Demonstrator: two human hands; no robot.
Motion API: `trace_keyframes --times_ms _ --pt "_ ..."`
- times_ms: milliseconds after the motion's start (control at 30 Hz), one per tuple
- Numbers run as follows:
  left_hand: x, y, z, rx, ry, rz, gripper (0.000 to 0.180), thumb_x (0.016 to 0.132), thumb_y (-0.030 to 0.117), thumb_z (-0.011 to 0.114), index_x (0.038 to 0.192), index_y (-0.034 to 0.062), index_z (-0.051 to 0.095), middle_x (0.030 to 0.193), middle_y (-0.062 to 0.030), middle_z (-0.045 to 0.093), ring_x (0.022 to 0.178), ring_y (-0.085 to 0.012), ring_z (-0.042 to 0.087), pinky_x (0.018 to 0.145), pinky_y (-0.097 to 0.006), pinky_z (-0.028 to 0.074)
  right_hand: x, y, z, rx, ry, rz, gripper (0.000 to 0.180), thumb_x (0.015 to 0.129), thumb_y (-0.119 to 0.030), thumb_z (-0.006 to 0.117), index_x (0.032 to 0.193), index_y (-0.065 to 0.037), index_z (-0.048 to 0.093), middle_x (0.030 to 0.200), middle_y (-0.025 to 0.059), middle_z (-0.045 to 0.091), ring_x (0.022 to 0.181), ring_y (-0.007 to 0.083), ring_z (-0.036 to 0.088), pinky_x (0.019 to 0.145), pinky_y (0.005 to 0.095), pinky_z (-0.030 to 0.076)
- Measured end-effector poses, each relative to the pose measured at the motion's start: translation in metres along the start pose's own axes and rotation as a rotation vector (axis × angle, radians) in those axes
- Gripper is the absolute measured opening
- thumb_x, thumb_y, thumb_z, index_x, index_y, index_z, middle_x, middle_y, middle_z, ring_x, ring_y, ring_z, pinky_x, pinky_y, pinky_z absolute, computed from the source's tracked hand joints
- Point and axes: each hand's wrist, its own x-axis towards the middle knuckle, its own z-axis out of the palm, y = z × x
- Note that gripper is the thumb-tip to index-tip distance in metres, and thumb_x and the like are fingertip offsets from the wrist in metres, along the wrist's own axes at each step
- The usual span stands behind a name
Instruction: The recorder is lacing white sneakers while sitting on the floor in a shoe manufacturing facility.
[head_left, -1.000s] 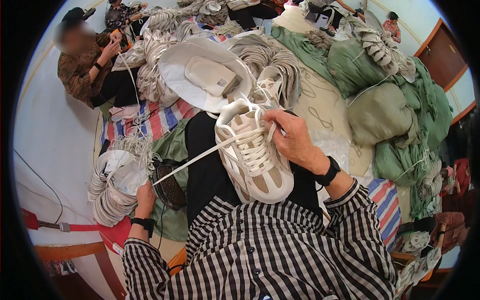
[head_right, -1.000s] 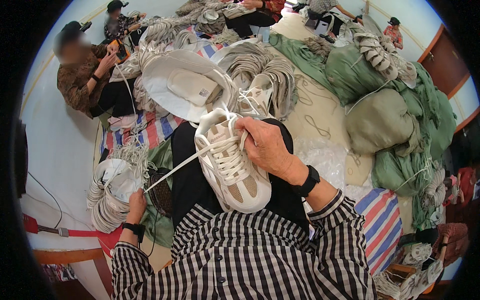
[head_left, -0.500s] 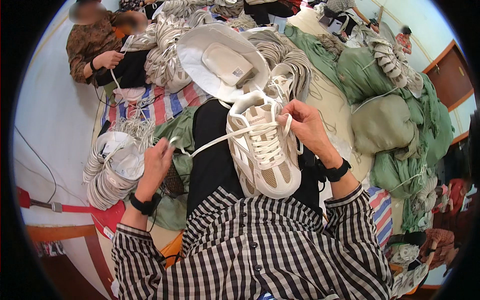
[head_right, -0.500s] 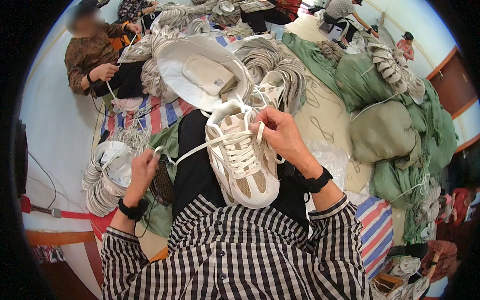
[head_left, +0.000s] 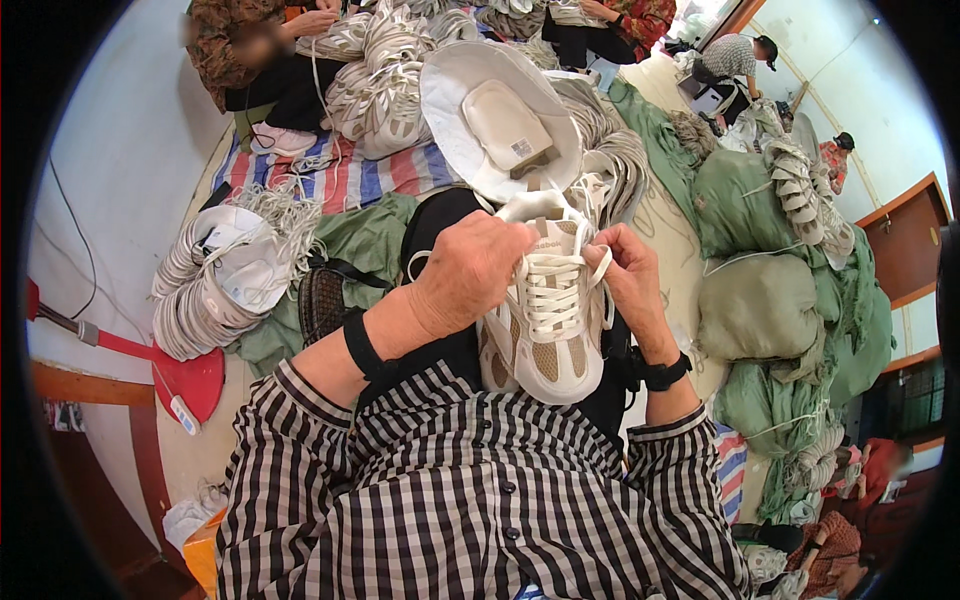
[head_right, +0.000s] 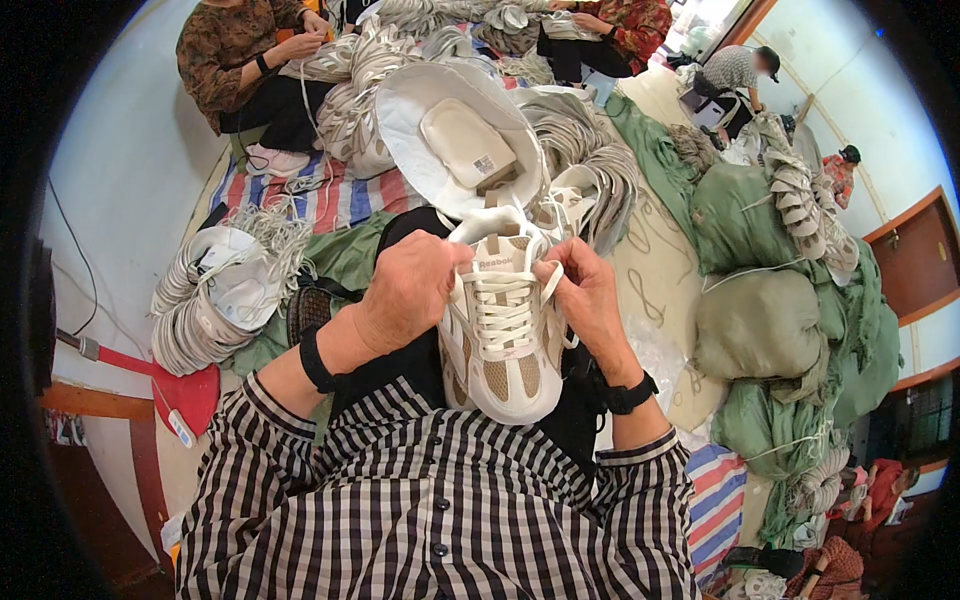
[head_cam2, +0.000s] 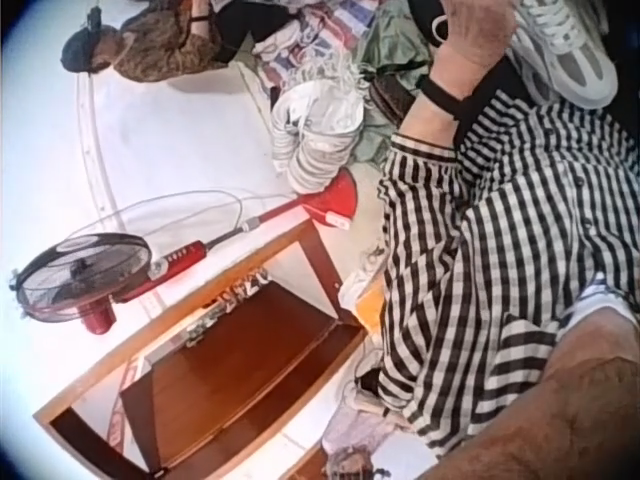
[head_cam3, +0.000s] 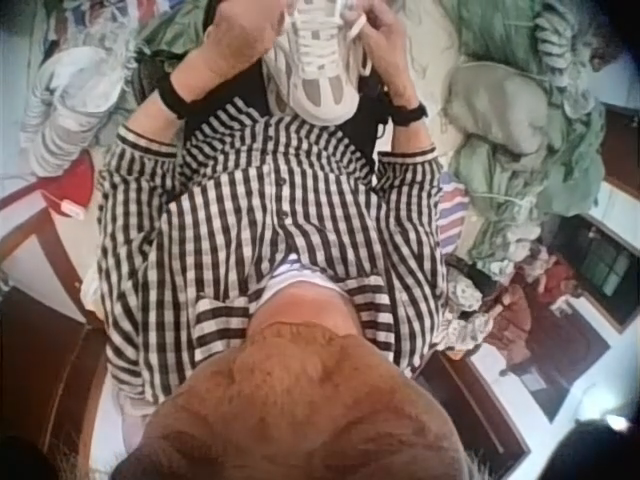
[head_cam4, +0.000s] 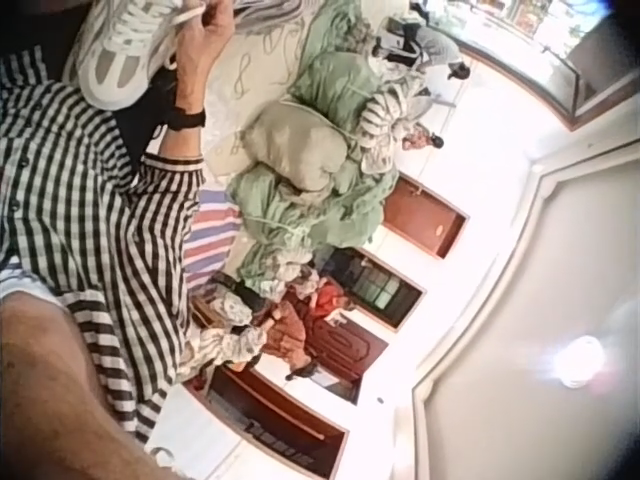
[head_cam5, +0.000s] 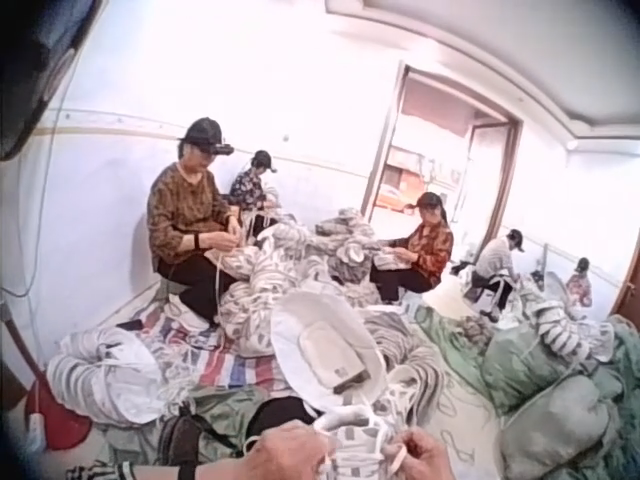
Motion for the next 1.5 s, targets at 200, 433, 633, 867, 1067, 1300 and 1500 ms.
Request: trace_keyframes --times_ms 200,433,633,867,1067,1300,1500 --pt "-0.011 -0.003 0.006 -0.449 0.005 -0.533 0.005 0.084 -0.002 0.065 0.087 0.0011 0.063 0.072 -0.0066 0.063 0.066 -0.0158 0.06 0.063 -0.029 0.049 0.0 0.004 0.002 0.064 0.009 -0.025 0.014 0.092 -0.013 0.069 0.087 -0.006 0.058 0.076 -0.0082 0.055 0.068 0.0006 0.047 0.06 0.0183 0.039" --pt "-0.019 0.006 0.017 -0.478 -0.059 -0.712 0.008 0.091 0.004 0.063 0.087 0.0004 0.057 0.071 -0.0022 0.062 0.065 -0.0066 0.054 0.06 -0.025 0.045 0.001 0.005 0.001 0.04 0.001 -0.035 0.014 0.092 -0.013 0.069 0.087 -0.006 0.058 0.076 -0.0084 0.055 0.068 0.0005 0.046 0.06 0.0183 0.039" --pt "-0.023 0.002 0.012 -0.698 -0.175 -0.89 0.01 0.091 0.004 0.064 0.086 0.0017 0.056 0.071 -0.0006 0.062 0.063 -0.0046 0.054 0.057 -0.023 0.044 0.001 0.004 0.001 0.023 0.012 -0.031 0.014 0.092 -0.014 0.069 0.087 -0.006 0.058 0.075 -0.0086 0.055 0.067 0.0005 0.046 0.059 0.0181 0.038" --pt "-0.026 0.008 0.008 -0.559 -0.214 -0.784 0.006 0.095 0.005 0.058 0.09 0.0019 0.057 0.074 -0.0007 0.063 0.067 -0.0062 0.056 0.061 -0.023 0.045 0.0 0.004 0.001 0.046 0.01 -0.025 0.014 0.093 -0.014 0.068 0.088 -0.005 0.059 0.075 -0.0083 0.055 0.067 0.0005 0.046 0.058 0.018 0.038" --pt "-0.024 0.008 -0.001 -0.689 -0.186 -0.864 0.008 0.097 0.002 0.047 0.099 0.0029 0.055 0.078 -0.0018 0.064 0.068 -0.0083 0.054 0.062 -0.024 0.043 -0.001 0.004 0.002 0.036 0.02 -0.032 0.013 0.093 -0.014 0.068 0.089 -0.005 0.059 0.077 -0.0079 0.055 0.069 0.0009 0.047 0.06 0.0182 0.039" --pt "-0.02 0.01 0.008 -0.373 -0.158 -0.644 0.023 0.083 -0.008 0.046 0.102 0.0023 0.053 0.069 -0.0128 0.065 0.059 -0.019 0.063 0.057 -0.03 0.046 -0.002 0.003 0.003 0.04 0.022 -0.033 0.013 0.093 -0.014 0.068 0.089 -0.005 0.059 0.078 -0.0082 0.055 0.07 0.0009 0.047 0.061 0.0181 0.04" --pt "-0.019 0.009 0.006 -0.362 -0.202 -0.654 0.023 0.083 -0.007 0.048 0.103 0.0034 0.054 0.069 -0.0118 0.064 0.057 -0.0189 0.061 0.055 -0.031 0.045 -0.002 0.003 0.003 0.027 0.017 -0.022 0.013 0.093 -0.013 0.068 0.09 -0.005 0.059 0.078 -0.0082 0.055 0.07 0.0008 0.047 0.061 0.0182 0.04"
